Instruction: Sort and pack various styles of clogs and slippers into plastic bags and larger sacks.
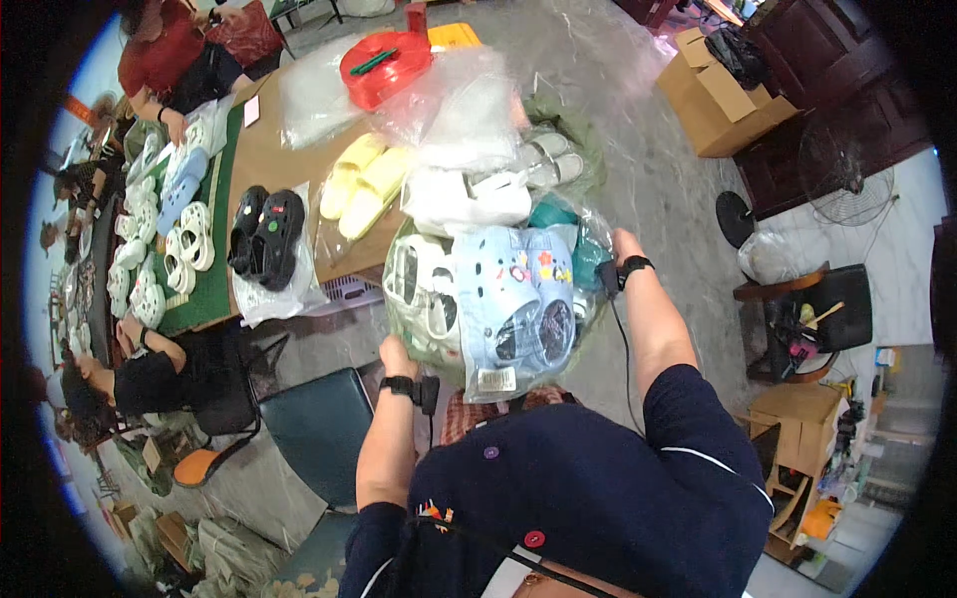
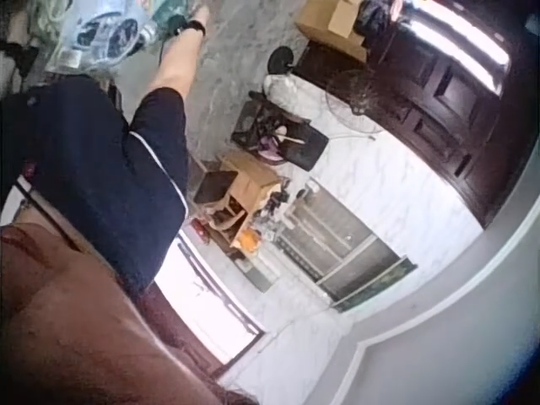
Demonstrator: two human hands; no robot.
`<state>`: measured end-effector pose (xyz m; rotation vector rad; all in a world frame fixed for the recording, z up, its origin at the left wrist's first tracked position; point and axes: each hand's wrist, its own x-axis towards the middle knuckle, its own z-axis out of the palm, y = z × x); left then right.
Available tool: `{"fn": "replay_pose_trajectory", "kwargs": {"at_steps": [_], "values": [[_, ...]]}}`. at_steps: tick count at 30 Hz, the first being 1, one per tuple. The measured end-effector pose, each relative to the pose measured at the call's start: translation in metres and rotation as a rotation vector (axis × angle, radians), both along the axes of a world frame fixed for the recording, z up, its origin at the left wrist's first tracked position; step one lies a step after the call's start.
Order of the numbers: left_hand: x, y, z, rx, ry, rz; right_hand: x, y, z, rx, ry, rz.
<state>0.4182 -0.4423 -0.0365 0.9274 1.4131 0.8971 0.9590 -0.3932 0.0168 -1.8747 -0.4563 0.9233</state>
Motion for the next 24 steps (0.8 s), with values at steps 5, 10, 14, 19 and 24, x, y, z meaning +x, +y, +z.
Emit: {"fn": "replay_pose_trajectory", "kwargs": {"at_steps": [5,10,14,19,24], "values": [[0.028,0.002,0.049,-0.358,-0.52,0.347,-0.004,0.004,-0.015,-0.383,-0.279,0.517],[0.034,0.005,0.021,-0.193,0.158,0.194,0.053,0.026,-0.096,-0.118,-0.309,0.298],[0.055,-0.012,0.028,-0.142,0.176,0.352,0.059,0.035,-0.131,-0.268,-0.376,0.665],[0.046,-0.051,0.047,-0.126,0.234,0.554,-0.017,0.055,-0.042,-0.127,0.245,0.496],[0.082,-0.06,0.08,-0.113,-0.03,0.819,0.012,0.059,-0.067,-0.116,0.266,0.669]]}}
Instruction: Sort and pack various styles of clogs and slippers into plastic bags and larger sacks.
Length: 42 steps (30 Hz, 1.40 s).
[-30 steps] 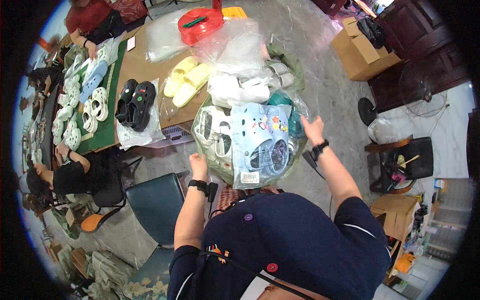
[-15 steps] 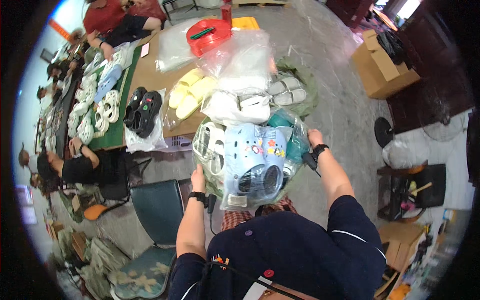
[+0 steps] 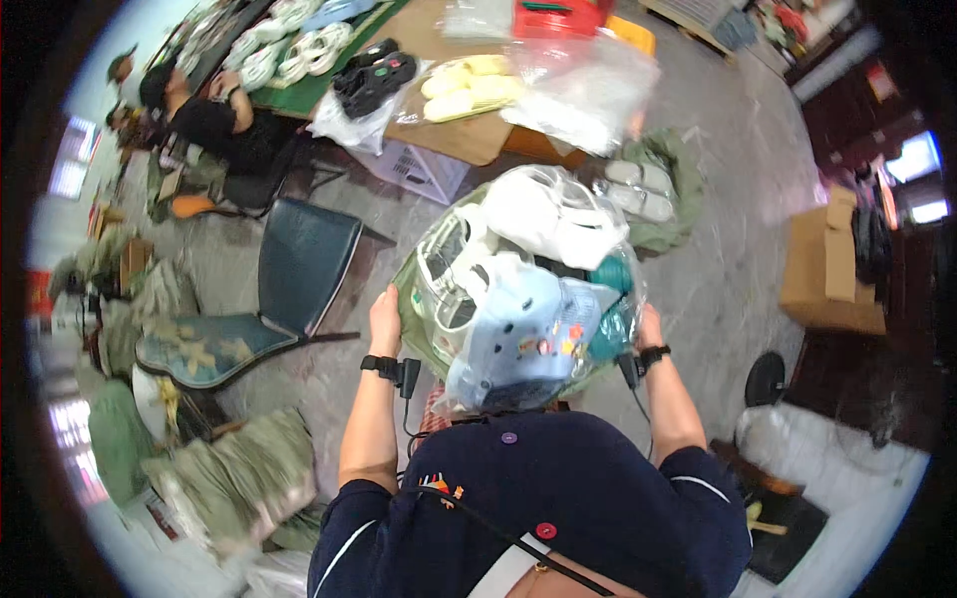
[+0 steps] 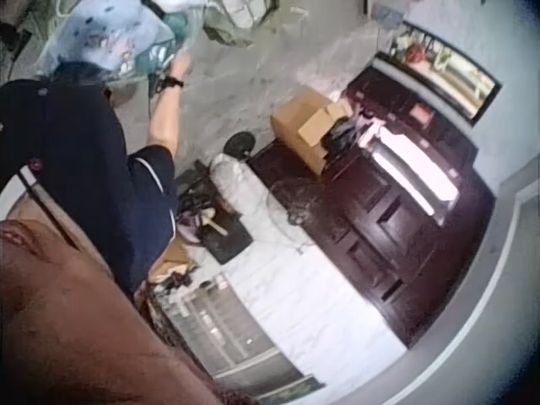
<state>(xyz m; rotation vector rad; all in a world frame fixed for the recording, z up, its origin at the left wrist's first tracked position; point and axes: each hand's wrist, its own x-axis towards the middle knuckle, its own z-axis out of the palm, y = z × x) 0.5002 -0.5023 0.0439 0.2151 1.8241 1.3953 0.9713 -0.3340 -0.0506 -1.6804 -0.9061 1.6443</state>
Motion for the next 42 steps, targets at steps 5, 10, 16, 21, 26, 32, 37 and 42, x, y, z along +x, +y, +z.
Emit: {"fn": "replay_pose_trajectory", "kwargs": {"at_steps": [5,10,16,21,26,32,37,42], "values": [[0.006,-0.039,-0.037,-0.089,0.21,0.037,-0.031,0.038,0.02,-0.167,0.153,0.005],[0.058,-0.067,-0.056,-0.009,0.66,-0.032,-0.034,0.105,0.033,0.435,-0.5,0.838],[0.128,-0.031,-0.038,0.026,0.025,0.495,-0.078,0.199,0.055,0.054,0.129,0.575],[0.17,-0.039,-0.042,0.164,-0.019,0.715,-0.132,0.238,0.085,0.026,0.123,0.864],[0.202,-0.043,-0.033,0.225,0.019,0.832,-0.179,0.255,0.063,0.154,0.124,1.064],[0.24,-0.078,0.016,0.175,0.133,1.052,-0.263,0.222,0.069,0.121,0.337,1.307],[0.272,-0.104,0.056,0.262,0.247,1.356,-0.331,0.169,0.073,-0.039,0.401,1.499],[0.275,-0.2,0.09,0.288,0.427,1.499,-0.402,0.041,0.064,-0.067,0.41,1.674]]}}
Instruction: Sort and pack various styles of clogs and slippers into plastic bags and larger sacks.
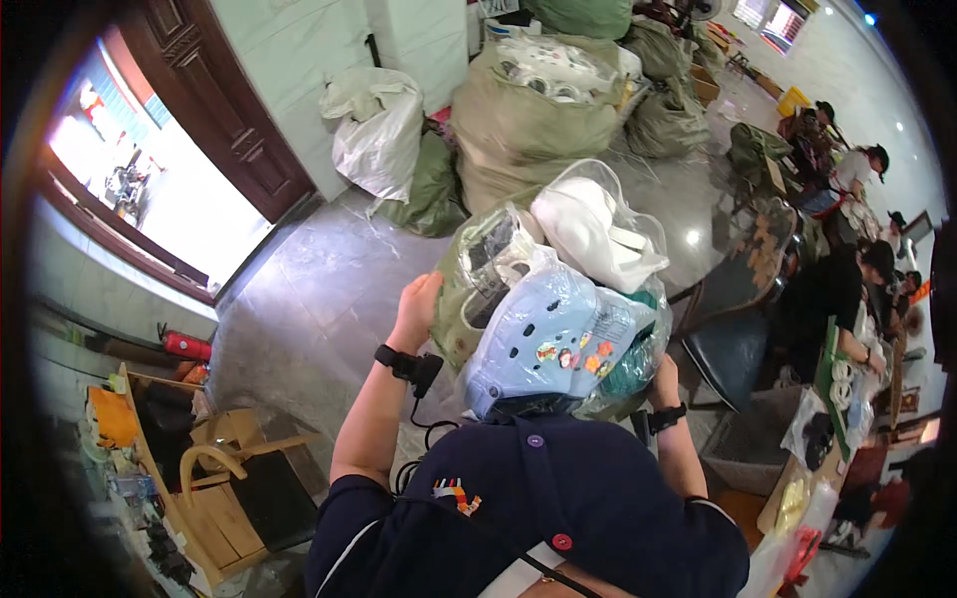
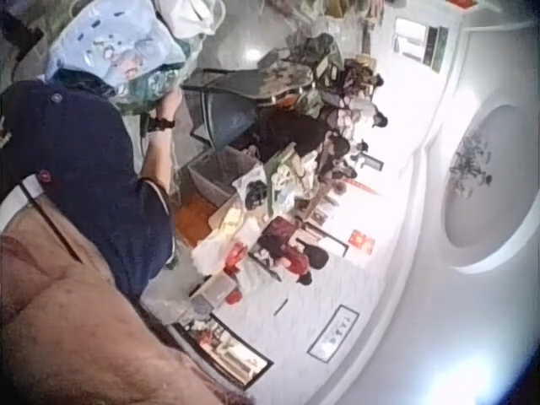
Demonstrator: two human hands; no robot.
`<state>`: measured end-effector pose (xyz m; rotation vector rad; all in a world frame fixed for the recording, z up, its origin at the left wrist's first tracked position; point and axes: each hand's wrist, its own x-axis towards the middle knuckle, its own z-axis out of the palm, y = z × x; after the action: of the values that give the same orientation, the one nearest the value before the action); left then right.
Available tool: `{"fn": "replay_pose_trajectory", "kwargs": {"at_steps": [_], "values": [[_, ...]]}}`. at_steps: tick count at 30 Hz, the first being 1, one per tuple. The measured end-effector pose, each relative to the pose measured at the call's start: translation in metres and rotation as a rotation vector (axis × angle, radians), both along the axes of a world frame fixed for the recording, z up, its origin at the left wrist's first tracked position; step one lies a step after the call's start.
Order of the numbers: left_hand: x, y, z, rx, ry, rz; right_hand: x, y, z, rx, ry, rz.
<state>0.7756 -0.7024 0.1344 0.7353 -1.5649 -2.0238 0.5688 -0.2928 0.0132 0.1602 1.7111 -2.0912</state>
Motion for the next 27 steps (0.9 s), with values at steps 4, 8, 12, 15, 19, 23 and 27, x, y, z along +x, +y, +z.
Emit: {"fn": "replay_pose_trajectory", "kwargs": {"at_steps": [4,8,12,15,19,23,27], "values": [[-0.017,-0.083,0.005,-0.017,-0.01,0.096,-0.056,-0.098,0.001,0.098,0.186,0.23],[-0.024,-0.141,-0.01,-0.373,-0.089,0.128,-0.11,-0.155,-0.073,0.412,0.615,0.322],[0.049,-0.178,-0.012,-0.337,-0.261,0.305,-0.077,-0.257,0.021,0.339,0.168,0.378],[0.025,-0.191,-0.007,0.074,-0.166,0.341,-0.096,-0.285,-0.016,0.343,0.215,0.292],[0.008,-0.265,-0.02,-0.247,-0.321,0.136,-0.125,-0.317,-0.028,0.909,0.965,0.57],[-0.038,-0.34,-0.016,0.103,-0.243,0.136,-0.16,-0.35,0.003,1.09,1.112,0.516],[-0.109,-0.385,-0.003,0.209,-0.203,0.029,-0.206,-0.378,-0.02,0.765,0.557,0.217]]}}
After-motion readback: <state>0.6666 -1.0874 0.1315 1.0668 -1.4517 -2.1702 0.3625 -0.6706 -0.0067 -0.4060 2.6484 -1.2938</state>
